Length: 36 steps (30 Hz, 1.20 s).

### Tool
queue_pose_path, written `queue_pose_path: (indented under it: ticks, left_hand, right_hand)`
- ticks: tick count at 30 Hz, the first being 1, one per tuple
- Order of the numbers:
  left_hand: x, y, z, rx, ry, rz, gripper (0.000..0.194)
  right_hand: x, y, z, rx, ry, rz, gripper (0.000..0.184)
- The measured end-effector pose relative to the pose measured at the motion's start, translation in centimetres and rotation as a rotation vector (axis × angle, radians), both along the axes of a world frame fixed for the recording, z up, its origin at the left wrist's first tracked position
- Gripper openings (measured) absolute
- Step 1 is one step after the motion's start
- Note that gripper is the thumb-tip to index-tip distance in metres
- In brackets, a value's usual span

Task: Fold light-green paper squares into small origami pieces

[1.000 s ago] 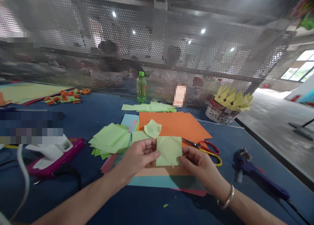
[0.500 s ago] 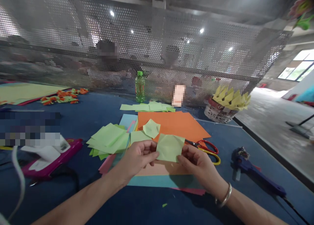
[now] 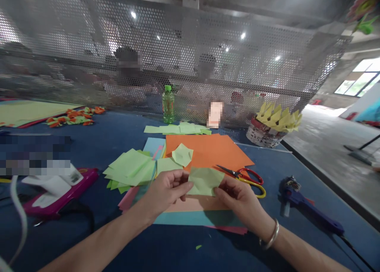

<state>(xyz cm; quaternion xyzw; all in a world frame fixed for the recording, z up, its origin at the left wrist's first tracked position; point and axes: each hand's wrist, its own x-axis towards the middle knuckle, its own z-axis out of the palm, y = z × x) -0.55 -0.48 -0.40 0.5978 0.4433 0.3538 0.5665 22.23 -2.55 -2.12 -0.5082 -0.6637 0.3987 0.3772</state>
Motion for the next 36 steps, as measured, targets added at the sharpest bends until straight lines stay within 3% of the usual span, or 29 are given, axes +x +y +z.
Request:
queue_pose_path:
  ticks: [7, 17, 25, 36]
  left_hand:
    - [0.09, -0.10, 0.09, 0.038, 0.042, 0.020, 0.034]
    - [0.21, -0.40, 0.53, 0.028, 0.070, -0.014, 0.027]
    - [-0.03, -0.07, -0.05, 0.085, -0.016, 0.004, 0.030]
    - [0.11, -0.32, -0.09, 0.013, -0.035, -0.058, 0.025]
  right_hand:
    - [0.15, -0.07, -0.17, 0.040, -0.065, -0.007, 0.019]
    - [-0.09, -0.16, 0.11, -0.025, 0.024, -0.009, 0.024]
    - [0.05, -0.31, -0.01, -0.006, -0.026, 0.038, 0.020]
    - [-0.05, -0.71, -0.12, -0.026, -0.005, 0.055, 0.029]
